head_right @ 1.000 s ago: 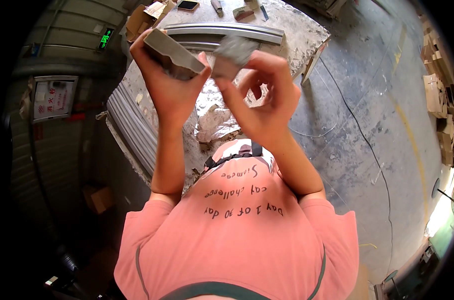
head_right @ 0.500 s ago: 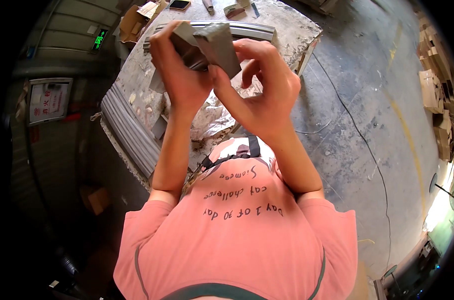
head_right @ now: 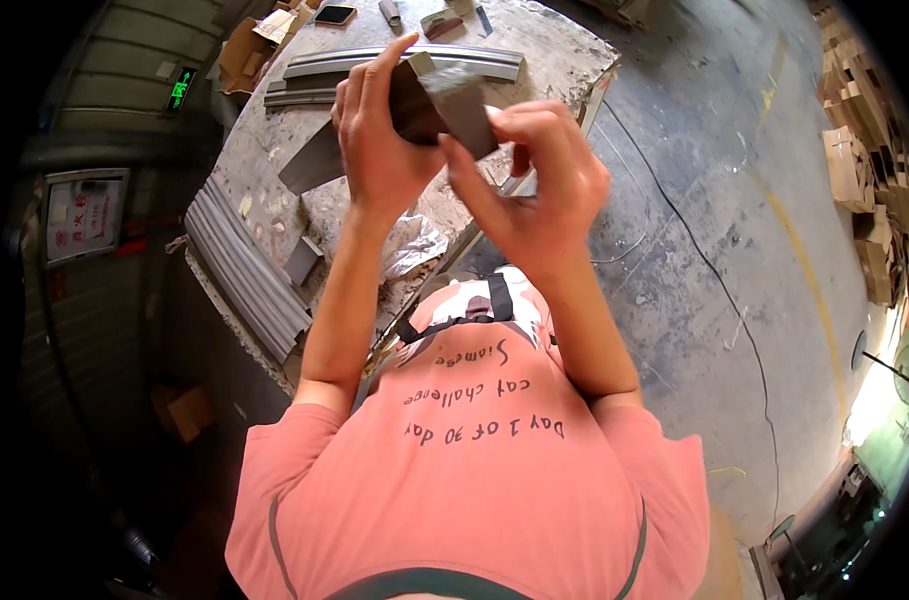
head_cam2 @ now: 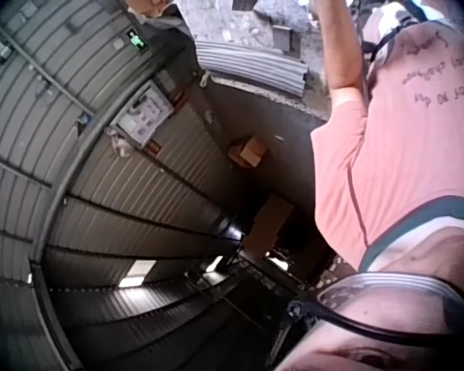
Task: Manually sanding the ends and edges of wood molding pieces with a sanding block.
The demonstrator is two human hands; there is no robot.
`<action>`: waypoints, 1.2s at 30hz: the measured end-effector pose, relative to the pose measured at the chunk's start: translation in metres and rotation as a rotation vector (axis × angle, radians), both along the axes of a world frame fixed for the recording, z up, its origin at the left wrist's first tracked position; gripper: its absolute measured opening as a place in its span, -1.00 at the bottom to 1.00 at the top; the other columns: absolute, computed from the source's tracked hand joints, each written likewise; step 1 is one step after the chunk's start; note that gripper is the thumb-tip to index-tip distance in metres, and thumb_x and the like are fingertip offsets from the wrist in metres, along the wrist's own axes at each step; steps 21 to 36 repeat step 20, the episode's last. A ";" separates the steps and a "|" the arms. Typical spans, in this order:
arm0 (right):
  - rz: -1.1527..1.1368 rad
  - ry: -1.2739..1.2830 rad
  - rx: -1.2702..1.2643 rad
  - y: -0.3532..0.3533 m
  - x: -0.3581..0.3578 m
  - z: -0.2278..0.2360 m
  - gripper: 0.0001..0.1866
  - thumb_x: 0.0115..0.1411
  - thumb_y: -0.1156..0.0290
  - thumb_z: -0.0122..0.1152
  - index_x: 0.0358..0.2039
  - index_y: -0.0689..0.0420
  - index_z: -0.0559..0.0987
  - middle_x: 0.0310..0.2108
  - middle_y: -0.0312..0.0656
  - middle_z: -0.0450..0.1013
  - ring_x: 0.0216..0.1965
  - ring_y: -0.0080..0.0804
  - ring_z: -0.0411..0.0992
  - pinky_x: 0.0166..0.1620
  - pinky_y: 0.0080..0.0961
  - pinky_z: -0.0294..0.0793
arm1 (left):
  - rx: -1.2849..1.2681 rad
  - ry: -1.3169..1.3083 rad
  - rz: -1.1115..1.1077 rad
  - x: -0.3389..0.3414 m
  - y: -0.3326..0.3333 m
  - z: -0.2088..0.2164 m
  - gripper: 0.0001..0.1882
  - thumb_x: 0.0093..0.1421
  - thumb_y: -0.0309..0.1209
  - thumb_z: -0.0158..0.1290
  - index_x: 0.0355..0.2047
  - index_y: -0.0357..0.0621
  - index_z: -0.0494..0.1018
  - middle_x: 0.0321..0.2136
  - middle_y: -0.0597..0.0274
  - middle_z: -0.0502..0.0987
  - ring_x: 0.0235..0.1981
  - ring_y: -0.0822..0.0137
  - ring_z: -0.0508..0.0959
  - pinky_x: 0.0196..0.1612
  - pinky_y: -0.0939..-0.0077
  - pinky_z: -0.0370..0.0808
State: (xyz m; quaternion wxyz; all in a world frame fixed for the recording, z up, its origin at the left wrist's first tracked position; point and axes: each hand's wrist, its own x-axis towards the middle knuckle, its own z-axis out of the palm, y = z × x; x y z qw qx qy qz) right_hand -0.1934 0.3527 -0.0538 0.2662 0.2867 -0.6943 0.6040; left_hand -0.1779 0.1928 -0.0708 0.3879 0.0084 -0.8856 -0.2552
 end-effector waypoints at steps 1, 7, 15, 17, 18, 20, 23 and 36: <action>0.006 0.022 0.033 -0.003 -0.003 0.001 -0.71 -0.06 0.48 0.51 -0.35 0.12 0.55 -0.47 -0.28 0.48 -0.62 -0.58 0.34 -0.58 -0.62 0.34 | 0.010 -0.024 -0.014 0.000 0.002 -0.003 -0.08 -0.32 -0.36 0.40 0.17 0.10 0.37 -0.13 0.22 0.47 -0.05 0.08 0.43 0.10 0.16 0.27; -0.035 -0.008 0.213 0.001 -0.025 -0.013 -0.74 0.02 0.38 0.50 -0.40 0.14 0.55 -0.54 -0.34 0.45 -0.61 -0.63 0.30 -0.56 -0.60 0.29 | 0.066 -0.178 -0.140 -0.002 0.002 -0.007 -0.08 -0.30 -0.35 0.38 0.20 0.07 0.37 -0.11 0.19 0.52 -0.06 0.10 0.46 0.10 0.18 0.33; 0.196 -0.297 0.294 0.019 -0.016 0.000 -0.80 0.00 0.40 0.43 -0.42 0.13 0.57 -0.61 -0.28 0.46 -0.65 -0.59 0.32 -0.55 -0.61 0.33 | 0.097 -0.264 -0.362 -0.003 -0.001 -0.013 -0.12 -0.28 -0.45 0.35 0.18 -0.04 0.40 -0.15 0.11 0.54 -0.10 0.03 0.53 0.06 0.22 0.43; 0.166 -0.289 0.333 0.020 -0.023 -0.004 -0.81 0.00 0.39 0.43 -0.41 0.13 0.58 -0.60 -0.27 0.47 -0.65 -0.58 0.33 -0.55 -0.60 0.34 | 0.104 -0.314 -0.378 -0.003 -0.002 -0.015 -0.11 -0.28 -0.40 0.35 0.19 0.00 0.37 -0.12 0.15 0.52 -0.04 0.05 0.49 0.12 0.18 0.37; 0.136 -0.284 0.368 0.021 -0.028 -0.006 -0.82 0.01 0.39 0.43 -0.41 0.13 0.59 -0.59 -0.25 0.49 -0.65 -0.56 0.35 -0.55 -0.59 0.35 | 0.107 -0.366 -0.394 -0.003 -0.002 -0.017 -0.09 -0.27 -0.35 0.36 0.21 0.05 0.35 -0.09 0.18 0.50 0.01 0.07 0.45 0.18 0.14 0.32; 0.057 -0.352 0.361 0.029 -0.040 -0.006 -0.80 0.05 0.33 0.42 -0.37 0.13 0.61 -0.56 -0.24 0.53 -0.64 -0.50 0.40 -0.53 -0.56 0.39 | 0.084 -0.360 -0.372 -0.001 -0.002 -0.018 -0.08 -0.27 -0.35 0.35 0.22 0.04 0.34 -0.09 0.19 0.50 0.01 0.08 0.45 0.18 0.14 0.32; 0.057 -0.352 0.361 0.029 -0.040 -0.006 -0.80 0.05 0.33 0.42 -0.37 0.13 0.61 -0.56 -0.24 0.53 -0.64 -0.50 0.40 -0.53 -0.56 0.39 | 0.084 -0.360 -0.372 -0.001 -0.002 -0.018 -0.08 -0.27 -0.35 0.35 0.22 0.04 0.34 -0.09 0.19 0.50 0.01 0.08 0.45 0.18 0.14 0.32; 0.057 -0.352 0.361 0.029 -0.040 -0.006 -0.80 0.05 0.33 0.42 -0.37 0.13 0.61 -0.56 -0.24 0.53 -0.64 -0.50 0.40 -0.53 -0.56 0.39 | 0.084 -0.360 -0.372 -0.001 -0.002 -0.018 -0.08 -0.27 -0.35 0.35 0.22 0.04 0.34 -0.09 0.19 0.50 0.01 0.08 0.45 0.18 0.14 0.32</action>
